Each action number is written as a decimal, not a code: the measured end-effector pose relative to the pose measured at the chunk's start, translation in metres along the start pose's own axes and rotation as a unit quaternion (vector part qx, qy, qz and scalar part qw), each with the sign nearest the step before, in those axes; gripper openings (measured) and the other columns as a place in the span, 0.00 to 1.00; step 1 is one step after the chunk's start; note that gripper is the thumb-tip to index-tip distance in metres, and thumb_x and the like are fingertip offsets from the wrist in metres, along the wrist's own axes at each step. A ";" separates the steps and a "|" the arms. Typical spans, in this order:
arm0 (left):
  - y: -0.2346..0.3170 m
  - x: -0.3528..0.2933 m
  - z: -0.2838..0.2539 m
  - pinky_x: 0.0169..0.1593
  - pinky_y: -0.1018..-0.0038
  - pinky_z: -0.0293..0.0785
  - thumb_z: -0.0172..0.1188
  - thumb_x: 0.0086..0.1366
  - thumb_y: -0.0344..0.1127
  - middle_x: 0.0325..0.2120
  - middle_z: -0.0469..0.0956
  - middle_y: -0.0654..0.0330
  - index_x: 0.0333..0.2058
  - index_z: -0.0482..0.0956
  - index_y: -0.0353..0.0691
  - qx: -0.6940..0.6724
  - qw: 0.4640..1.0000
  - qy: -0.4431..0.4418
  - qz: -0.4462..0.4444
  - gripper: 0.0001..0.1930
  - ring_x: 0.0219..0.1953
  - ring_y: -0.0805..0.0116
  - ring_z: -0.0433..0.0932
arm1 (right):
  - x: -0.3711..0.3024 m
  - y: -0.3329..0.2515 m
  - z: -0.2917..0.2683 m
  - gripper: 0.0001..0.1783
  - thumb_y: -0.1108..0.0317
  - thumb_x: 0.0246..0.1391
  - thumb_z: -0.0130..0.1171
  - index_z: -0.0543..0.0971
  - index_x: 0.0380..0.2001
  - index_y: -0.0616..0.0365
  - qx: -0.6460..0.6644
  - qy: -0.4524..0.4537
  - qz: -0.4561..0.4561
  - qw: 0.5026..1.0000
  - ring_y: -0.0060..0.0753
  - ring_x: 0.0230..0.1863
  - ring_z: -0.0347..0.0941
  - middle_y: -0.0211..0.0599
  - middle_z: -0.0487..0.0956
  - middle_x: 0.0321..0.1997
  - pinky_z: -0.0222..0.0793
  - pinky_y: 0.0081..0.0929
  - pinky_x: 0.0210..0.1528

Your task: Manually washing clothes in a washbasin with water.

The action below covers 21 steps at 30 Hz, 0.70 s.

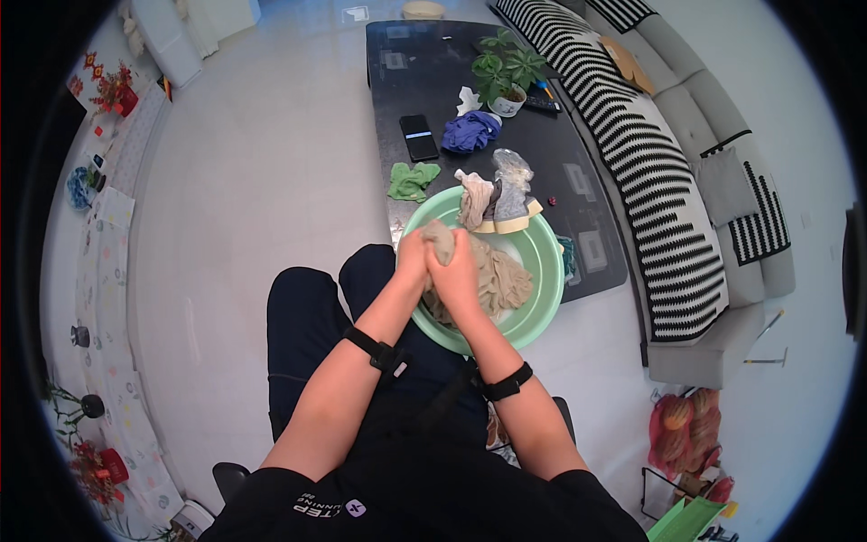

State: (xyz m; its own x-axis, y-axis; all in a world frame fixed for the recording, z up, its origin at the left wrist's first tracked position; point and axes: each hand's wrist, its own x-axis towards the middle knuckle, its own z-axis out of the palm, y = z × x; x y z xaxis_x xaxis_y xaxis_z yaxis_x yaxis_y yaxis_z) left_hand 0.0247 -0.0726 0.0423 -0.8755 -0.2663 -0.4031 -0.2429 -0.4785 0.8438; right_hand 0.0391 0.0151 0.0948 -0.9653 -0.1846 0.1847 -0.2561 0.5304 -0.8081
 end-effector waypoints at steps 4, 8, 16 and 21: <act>0.002 -0.019 0.025 0.33 0.75 0.66 0.49 0.56 0.39 0.28 0.75 0.56 0.32 0.74 0.28 0.095 0.995 -0.025 0.001 0.16 0.29 0.71 0.72 | 0.017 0.041 -0.009 0.18 0.60 0.45 0.51 0.67 0.36 0.63 -0.063 0.058 0.142 0.986 0.54 0.40 0.66 0.52 0.70 0.37 0.61 0.39 0.42; -0.011 -0.006 0.022 0.34 0.72 0.66 0.48 0.57 0.42 0.31 0.75 0.52 0.34 0.74 0.28 0.156 0.987 -0.026 0.019 0.19 0.28 0.64 0.73 | 0.011 0.032 -0.016 0.17 0.63 0.45 0.51 0.66 0.35 0.63 -0.039 0.038 0.091 0.994 0.55 0.39 0.65 0.50 0.68 0.37 0.60 0.42 0.41; 0.004 -0.016 0.016 0.31 0.75 0.67 0.47 0.58 0.38 0.24 0.74 0.57 0.34 0.72 0.29 -0.018 0.995 0.006 -0.096 0.15 0.26 0.70 0.72 | 0.002 -0.001 -0.005 0.17 0.63 0.43 0.53 0.66 0.34 0.62 -0.044 0.016 0.063 0.997 0.53 0.39 0.66 0.52 0.70 0.34 0.60 0.40 0.39; -0.003 -0.019 0.028 0.33 0.77 0.67 0.50 0.57 0.41 0.28 0.75 0.57 0.34 0.74 0.29 0.071 0.991 -0.082 -0.074 0.18 0.29 0.72 0.72 | 0.014 0.053 -0.019 0.16 0.62 0.45 0.52 0.67 0.35 0.62 -0.119 0.070 0.139 0.981 0.53 0.40 0.65 0.50 0.69 0.36 0.61 0.40 0.40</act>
State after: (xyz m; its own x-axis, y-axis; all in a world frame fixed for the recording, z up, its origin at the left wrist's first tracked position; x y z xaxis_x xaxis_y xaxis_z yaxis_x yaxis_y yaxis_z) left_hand 0.0307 -0.0425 0.0572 -0.8793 -0.0557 -0.4729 -0.4200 -0.3773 0.8254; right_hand 0.0106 0.0563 0.0654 -0.9928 0.1007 0.0652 0.0284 0.7256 -0.6875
